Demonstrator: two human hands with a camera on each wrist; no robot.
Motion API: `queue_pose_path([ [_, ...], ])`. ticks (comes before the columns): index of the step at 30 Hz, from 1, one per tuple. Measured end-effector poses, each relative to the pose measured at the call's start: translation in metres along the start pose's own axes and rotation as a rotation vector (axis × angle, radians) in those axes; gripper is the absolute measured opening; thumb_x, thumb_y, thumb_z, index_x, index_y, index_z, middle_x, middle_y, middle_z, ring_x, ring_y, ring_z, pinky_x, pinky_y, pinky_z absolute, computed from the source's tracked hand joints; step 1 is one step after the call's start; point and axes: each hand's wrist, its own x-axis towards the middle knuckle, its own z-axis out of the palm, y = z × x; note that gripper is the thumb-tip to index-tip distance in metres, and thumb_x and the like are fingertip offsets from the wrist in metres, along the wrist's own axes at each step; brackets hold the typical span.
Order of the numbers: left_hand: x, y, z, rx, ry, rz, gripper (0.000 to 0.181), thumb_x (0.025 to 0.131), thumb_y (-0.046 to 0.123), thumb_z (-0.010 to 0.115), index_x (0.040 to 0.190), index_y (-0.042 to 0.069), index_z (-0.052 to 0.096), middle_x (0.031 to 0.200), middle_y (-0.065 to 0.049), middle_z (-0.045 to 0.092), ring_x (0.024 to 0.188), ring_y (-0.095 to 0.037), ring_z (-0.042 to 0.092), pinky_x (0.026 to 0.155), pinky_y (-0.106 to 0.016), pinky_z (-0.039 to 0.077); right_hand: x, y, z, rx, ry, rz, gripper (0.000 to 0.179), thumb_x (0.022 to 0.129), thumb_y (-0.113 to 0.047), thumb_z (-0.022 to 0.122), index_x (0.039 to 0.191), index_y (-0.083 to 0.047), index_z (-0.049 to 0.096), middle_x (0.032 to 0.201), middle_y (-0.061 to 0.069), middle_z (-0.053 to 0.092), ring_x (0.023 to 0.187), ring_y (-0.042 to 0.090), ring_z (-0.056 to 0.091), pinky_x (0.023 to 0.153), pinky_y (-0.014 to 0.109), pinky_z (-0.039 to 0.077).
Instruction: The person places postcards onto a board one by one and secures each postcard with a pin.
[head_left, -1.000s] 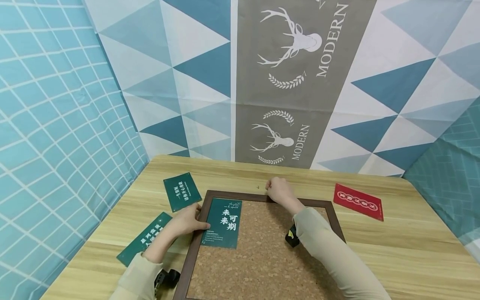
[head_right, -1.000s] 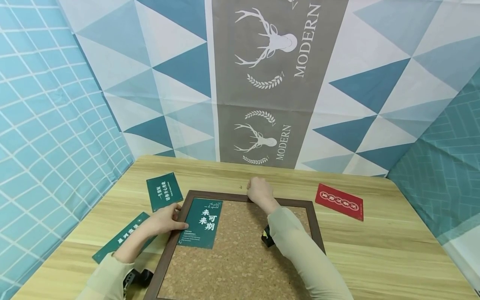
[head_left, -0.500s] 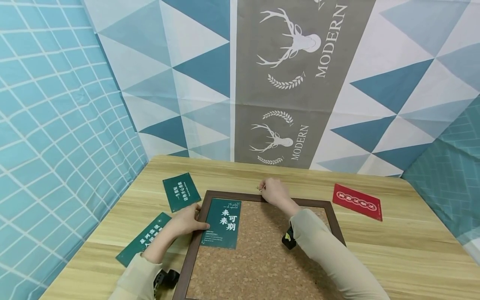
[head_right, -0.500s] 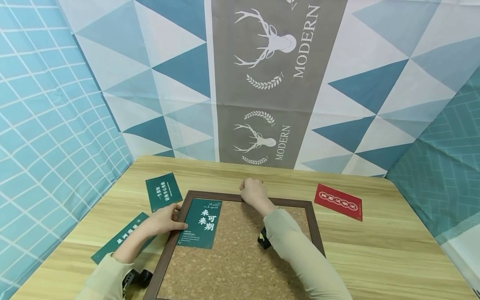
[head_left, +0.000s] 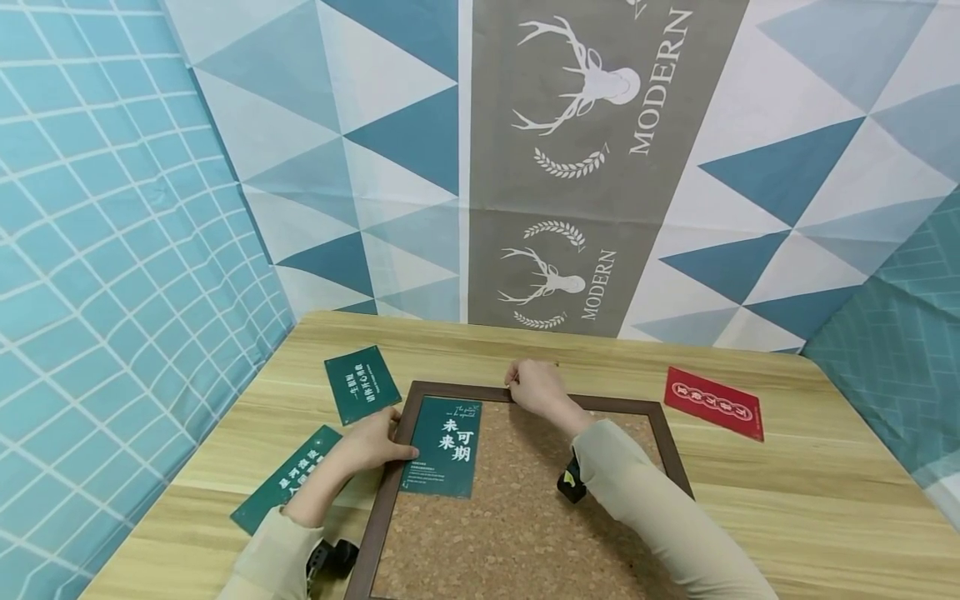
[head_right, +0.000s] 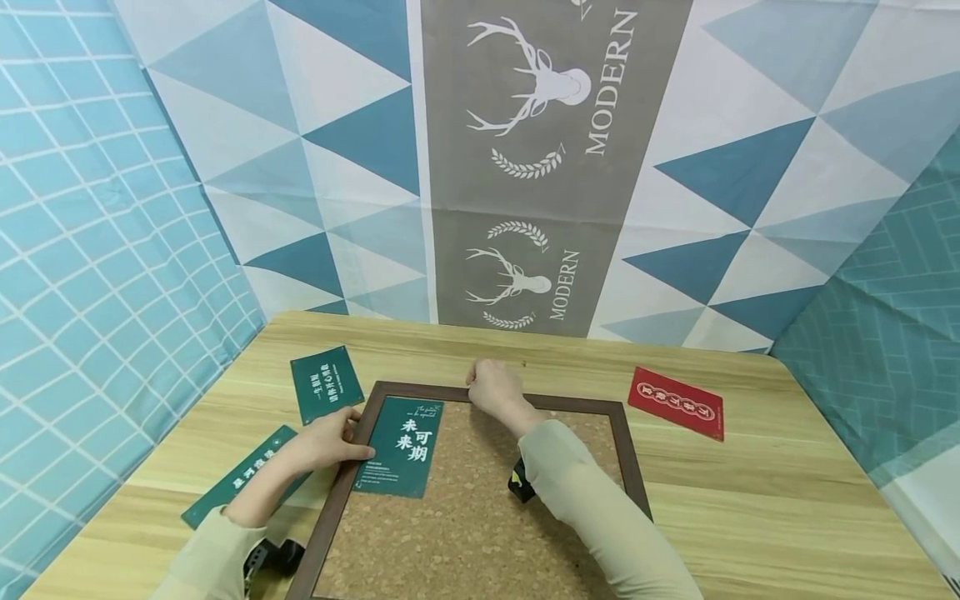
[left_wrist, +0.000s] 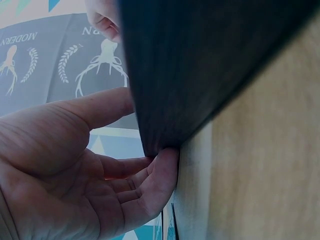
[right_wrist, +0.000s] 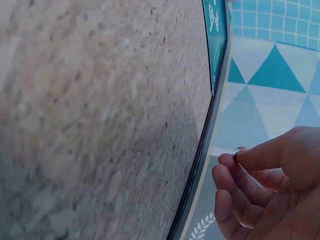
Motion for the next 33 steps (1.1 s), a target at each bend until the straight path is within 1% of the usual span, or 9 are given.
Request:
queue_pose_path([
  [4,0.001,-0.001,0.001,-0.01,-0.002,0.004,0.051,0.074,0.02,0.074,0.113,-0.004,0.05,0.081,-0.007,0.056,0.066,-0.015,0.054,0.057,-0.03,0.044,0.0,-0.002,0.001,0.026,-0.004,-0.015,0.016,0.083,-0.002,0.051,0.082,-0.009,0.065,0.078,0.003,0.063,0.059,0.013,0.049,0.054,0.027,0.04],
  [8,0.0,-0.002,0.001,-0.019,-0.008,0.005,0.052,0.075,0.02,0.074,0.113,-0.004,0.049,0.082,-0.007,0.056,0.066,-0.014,0.055,0.057,-0.03,0.045,-0.001,-0.004,0.001,0.044,-0.015,-0.009,0.016,0.085,-0.003,0.05,0.082,-0.009,0.064,0.077,0.002,0.061,0.059,0.013,0.049,0.055,0.028,0.04],
  [16,-0.002,0.0,-0.001,-0.026,-0.022,0.007,0.055,0.074,0.021,0.074,0.115,-0.005,0.048,0.086,-0.008,0.058,0.069,-0.015,0.056,0.059,-0.031,0.046,0.001,-0.007,0.004,0.032,-0.035,-0.014,0.013,0.087,-0.007,0.053,0.079,-0.011,0.063,0.075,0.0,0.06,0.061,0.013,0.049,0.056,0.028,0.04],
  [21,-0.003,0.001,-0.002,-0.015,-0.012,0.007,0.054,0.074,0.021,0.075,0.113,-0.004,0.049,0.086,-0.008,0.058,0.07,-0.015,0.056,0.06,-0.031,0.046,0.0,-0.009,0.006,0.039,-0.035,-0.028,0.012,0.087,-0.007,0.054,0.079,-0.011,0.062,0.075,0.0,0.059,0.062,0.013,0.049,0.058,0.029,0.041],
  [28,-0.004,0.002,-0.002,0.002,-0.005,0.01,0.053,0.074,0.021,0.075,0.113,-0.005,0.05,0.083,-0.008,0.058,0.067,-0.015,0.055,0.058,-0.03,0.045,-0.003,-0.011,0.009,0.046,-0.046,-0.034,0.01,0.088,-0.009,0.055,0.081,-0.011,0.062,0.077,-0.001,0.059,0.061,0.012,0.048,0.056,0.027,0.039],
  [33,-0.004,0.002,-0.002,-0.01,-0.009,0.01,0.053,0.074,0.021,0.075,0.113,-0.005,0.049,0.084,-0.008,0.058,0.068,-0.015,0.056,0.059,-0.031,0.046,-0.003,-0.014,0.009,0.038,-0.043,-0.044,0.01,0.088,-0.009,0.057,0.081,-0.013,0.063,0.079,-0.001,0.061,0.064,0.012,0.051,0.061,0.029,0.043],
])
